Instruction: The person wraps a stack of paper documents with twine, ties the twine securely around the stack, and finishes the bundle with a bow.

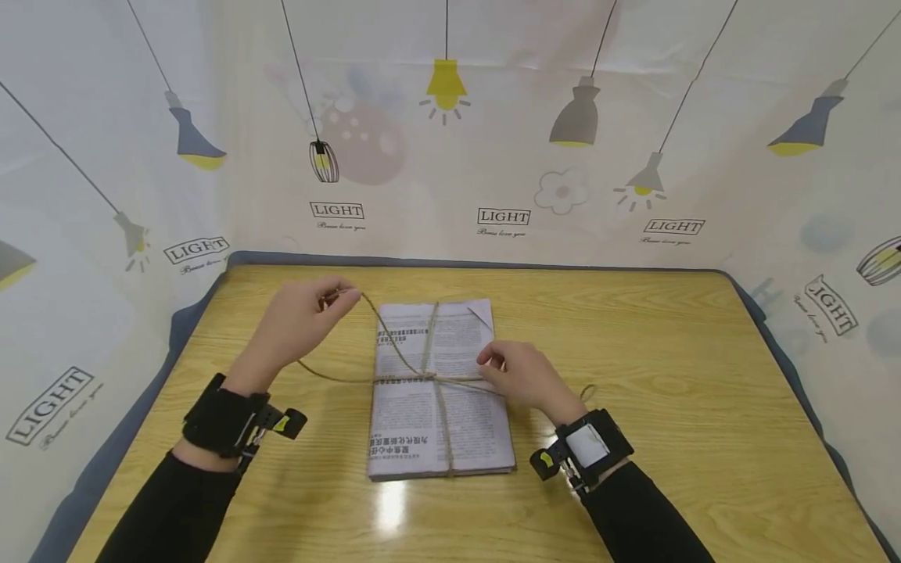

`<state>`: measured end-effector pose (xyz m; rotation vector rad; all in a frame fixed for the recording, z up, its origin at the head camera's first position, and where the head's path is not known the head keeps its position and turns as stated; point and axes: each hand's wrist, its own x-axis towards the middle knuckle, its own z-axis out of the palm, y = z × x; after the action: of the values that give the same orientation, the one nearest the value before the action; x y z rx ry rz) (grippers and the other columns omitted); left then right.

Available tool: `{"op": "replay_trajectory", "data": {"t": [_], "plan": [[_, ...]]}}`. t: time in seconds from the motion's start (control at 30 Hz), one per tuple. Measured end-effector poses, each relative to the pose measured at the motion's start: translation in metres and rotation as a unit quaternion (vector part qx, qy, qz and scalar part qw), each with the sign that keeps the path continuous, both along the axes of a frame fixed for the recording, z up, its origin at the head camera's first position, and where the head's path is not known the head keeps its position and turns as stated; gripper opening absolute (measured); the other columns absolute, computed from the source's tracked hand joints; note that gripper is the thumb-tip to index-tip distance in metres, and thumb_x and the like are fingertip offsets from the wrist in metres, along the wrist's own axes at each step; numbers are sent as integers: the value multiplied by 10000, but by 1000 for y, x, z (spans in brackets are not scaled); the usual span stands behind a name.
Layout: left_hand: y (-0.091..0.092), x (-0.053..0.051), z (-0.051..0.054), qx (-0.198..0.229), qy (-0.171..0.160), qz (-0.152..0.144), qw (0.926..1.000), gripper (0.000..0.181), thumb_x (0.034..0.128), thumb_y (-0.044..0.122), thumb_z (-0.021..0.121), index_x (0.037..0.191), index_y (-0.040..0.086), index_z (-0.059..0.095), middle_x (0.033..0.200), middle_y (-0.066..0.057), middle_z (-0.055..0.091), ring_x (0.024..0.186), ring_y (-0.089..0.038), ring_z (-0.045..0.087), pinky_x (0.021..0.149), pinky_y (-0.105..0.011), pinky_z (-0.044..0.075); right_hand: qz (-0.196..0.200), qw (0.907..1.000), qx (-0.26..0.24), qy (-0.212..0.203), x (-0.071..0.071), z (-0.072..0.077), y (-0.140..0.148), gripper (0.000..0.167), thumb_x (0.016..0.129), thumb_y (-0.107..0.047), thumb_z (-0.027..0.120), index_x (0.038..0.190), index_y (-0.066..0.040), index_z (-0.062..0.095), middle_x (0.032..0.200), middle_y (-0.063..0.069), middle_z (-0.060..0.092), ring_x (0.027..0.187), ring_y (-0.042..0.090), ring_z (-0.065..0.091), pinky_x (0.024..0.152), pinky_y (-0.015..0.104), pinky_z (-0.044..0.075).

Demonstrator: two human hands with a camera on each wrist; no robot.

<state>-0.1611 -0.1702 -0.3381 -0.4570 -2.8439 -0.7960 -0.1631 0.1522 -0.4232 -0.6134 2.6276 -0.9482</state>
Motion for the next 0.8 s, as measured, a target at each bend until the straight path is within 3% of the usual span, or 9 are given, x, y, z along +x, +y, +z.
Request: {"op": "replay_trajectory", "data": {"t": [0.1, 0.2, 0.37, 0.53, 0.67, 0.8], "plan": [[17, -4, 9, -717, 253, 22, 9971, 261, 1004, 398, 515, 1072, 240, 712, 768, 41, 664, 616, -116, 525, 564, -266, 368, 69, 9997, 19, 252, -7, 13, -12, 205, 968, -215, 594, 1110, -98, 684, 797, -15, 606, 641, 122, 497, 583, 266, 421], [35, -7, 13, -959, 337, -131, 9947, 246, 998, 393, 531, 1054, 246, 721, 739, 47, 649, 605, -122, 523, 549, -270, 370, 224, 9985, -84, 497, -13, 29, -28, 219, 969, -229, 596, 1144, -126, 677, 785, -21, 601, 646, 121, 496, 596, 278, 418], [62, -13, 3, -614, 157, -438, 9970, 258, 999, 383, 535, 1057, 222, 727, 788, 44, 681, 650, -92, 558, 602, -257, 427, 439, 9961, -475, 600, -21, 49, -50, 274, 972, -258, 603, 1215, -137, 638, 781, -10, 589, 642, 130, 479, 608, 284, 405], [78, -17, -8, -270, -108, -525, 9982, 271, 998, 400, 530, 1041, 208, 717, 727, 39, 637, 600, -106, 514, 559, -246, 376, 383, 9946, -811, 523, -25, 55, -56, 221, 993, -259, 572, 1169, -158, 659, 797, 5, 610, 641, 155, 473, 611, 285, 393], [77, -16, -9, -260, -432, -548, 9972, 282, 994, 420, 529, 1113, 203, 664, 632, 15, 553, 528, -132, 438, 517, -254, 296, 237, 9937, -971, 517, -30, 53, -48, 190, 1000, -234, 560, 1085, -125, 690, 847, 27, 649, 687, 155, 510, 654, 303, 427], [66, -12, -3, -411, -846, -558, 9940, 284, 997, 407, 525, 1184, 214, 615, 689, 32, 568, 545, -130, 473, 531, -268, 353, 75, 9946, -902, 503, -36, 49, -36, 157, 994, -216, 570, 1020, -110, 684, 872, 47, 652, 724, 158, 527, 681, 317, 441]]}}
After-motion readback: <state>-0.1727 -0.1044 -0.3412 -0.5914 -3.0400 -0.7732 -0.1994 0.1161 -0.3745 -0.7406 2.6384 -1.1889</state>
